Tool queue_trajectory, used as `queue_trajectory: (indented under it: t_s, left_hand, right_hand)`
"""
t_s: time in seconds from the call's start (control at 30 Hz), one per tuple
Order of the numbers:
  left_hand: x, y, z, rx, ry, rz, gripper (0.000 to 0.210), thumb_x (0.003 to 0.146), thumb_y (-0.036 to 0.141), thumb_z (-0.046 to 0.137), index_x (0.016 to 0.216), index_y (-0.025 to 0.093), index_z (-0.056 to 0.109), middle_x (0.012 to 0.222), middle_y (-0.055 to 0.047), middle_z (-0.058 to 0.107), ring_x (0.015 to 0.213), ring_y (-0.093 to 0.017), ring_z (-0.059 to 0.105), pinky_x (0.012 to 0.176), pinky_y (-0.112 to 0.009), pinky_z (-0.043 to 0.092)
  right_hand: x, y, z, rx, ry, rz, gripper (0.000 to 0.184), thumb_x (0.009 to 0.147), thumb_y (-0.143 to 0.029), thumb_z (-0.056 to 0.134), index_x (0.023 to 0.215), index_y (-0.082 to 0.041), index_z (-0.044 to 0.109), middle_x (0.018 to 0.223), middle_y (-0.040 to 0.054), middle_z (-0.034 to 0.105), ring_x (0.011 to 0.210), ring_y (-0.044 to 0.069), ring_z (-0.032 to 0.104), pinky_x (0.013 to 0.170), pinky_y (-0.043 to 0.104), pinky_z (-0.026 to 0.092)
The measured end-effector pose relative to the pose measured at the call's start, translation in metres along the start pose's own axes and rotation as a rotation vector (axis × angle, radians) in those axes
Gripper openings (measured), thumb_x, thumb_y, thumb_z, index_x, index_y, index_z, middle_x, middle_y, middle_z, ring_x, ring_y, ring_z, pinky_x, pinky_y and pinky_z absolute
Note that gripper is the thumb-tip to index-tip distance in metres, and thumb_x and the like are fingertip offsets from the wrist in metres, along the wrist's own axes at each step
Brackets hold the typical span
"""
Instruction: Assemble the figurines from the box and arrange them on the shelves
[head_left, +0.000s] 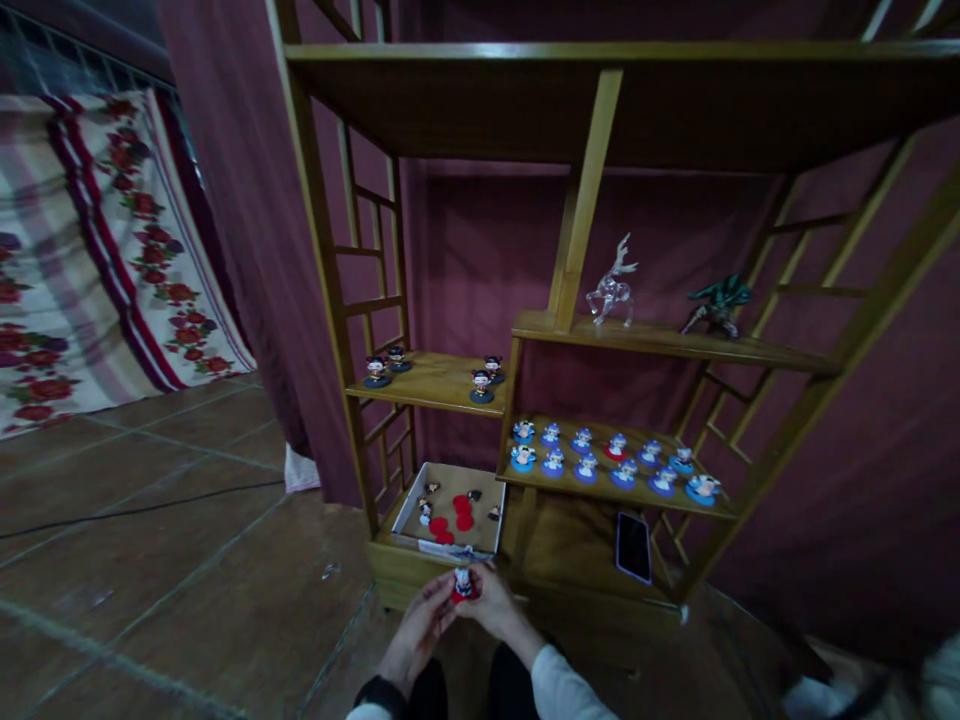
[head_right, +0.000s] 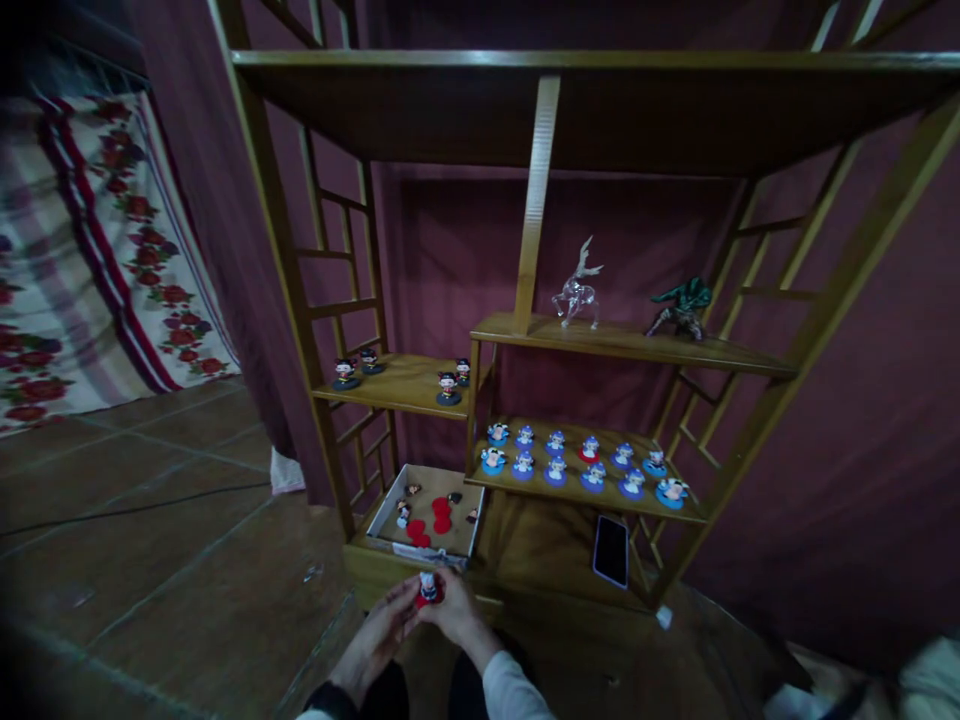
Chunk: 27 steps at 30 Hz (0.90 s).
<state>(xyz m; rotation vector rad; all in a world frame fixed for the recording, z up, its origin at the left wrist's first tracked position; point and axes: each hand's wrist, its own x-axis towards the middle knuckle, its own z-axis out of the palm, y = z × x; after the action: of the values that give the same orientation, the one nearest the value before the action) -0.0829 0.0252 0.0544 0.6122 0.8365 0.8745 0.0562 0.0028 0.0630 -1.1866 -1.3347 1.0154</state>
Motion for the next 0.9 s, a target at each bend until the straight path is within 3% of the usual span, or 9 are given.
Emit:
queue_trajectory:
  t_s: [0.27,0.43,0.7,0.8,0.83,0.9]
  left_hand:
    - [-0.01,0.001,0.013,0.057,-0.053,0.045,0.035,0.056,0.032,0.078,0.087,0.017,0.069,0.089,-0.008,0.071,0.081,-0.019,0.067,0.075,-0.026,0.049]
    - [-0.026,0.008,0.025,0.076,-0.123,0.114,0.037,0.056,0.03,0.079,0.089,0.017,0.07,0.094,-0.011,0.07,0.089,-0.022,0.065,0.08,-0.028,0.047]
    - [-0.03,0.016,0.006,0.147,-0.17,0.074,0.037,0.049,0.024,0.081,0.083,0.014,0.072,0.086,-0.012,0.07,0.082,-0.024,0.065,0.08,-0.031,0.047]
    - [-0.035,0.043,0.003,0.187,-0.12,0.094,0.034,0.049,0.024,0.081,0.079,0.012,0.072,0.081,-0.012,0.07,0.08,-0.023,0.065,0.079,-0.032,0.046]
    - [-0.038,0.059,0.005,0.205,-0.067,0.122,0.033,0.047,0.024,0.082,0.076,0.012,0.072,0.081,-0.011,0.07,0.078,-0.023,0.065,0.079,-0.031,0.046]
    - [-0.045,0.102,0.015,0.277,-0.082,0.187,0.038,0.05,0.026,0.081,0.084,0.012,0.071,0.085,-0.011,0.07,0.082,-0.023,0.064,0.082,-0.033,0.045]
  right_hand:
    - [-0.008,0.004,-0.008,-0.041,0.008,-0.005,0.033,0.053,-0.017,0.07,0.085,-0.02,0.063,0.09,0.0023,0.06,0.078,0.02,0.058,0.069,0.031,0.046]
    - [-0.009,0.007,-0.006,0.069,-0.036,0.03,0.036,0.057,-0.018,0.069,0.091,-0.02,0.058,0.085,0.0027,0.064,0.078,0.021,0.061,0.071,0.034,0.046]
    - [-0.009,0.012,0.017,0.15,-0.114,0.032,0.047,0.055,-0.017,0.068,0.101,-0.02,0.055,0.093,0.0058,0.064,0.086,0.024,0.061,0.077,0.037,0.045]
    - [-0.008,0.016,0.015,0.115,-0.046,0.078,0.055,0.056,-0.017,0.067,0.109,-0.022,0.055,0.099,0.0066,0.062,0.09,0.024,0.059,0.081,0.04,0.045]
    - [-0.009,0.019,0.012,0.075,-0.009,0.093,0.054,0.056,-0.018,0.067,0.109,-0.023,0.056,0.099,0.0066,0.062,0.09,0.024,0.058,0.083,0.041,0.044]
    - [-0.012,0.023,-0.001,-0.003,0.03,0.105,0.047,0.057,-0.019,0.067,0.104,-0.025,0.061,0.098,0.0065,0.063,0.091,0.026,0.057,0.086,0.042,0.043]
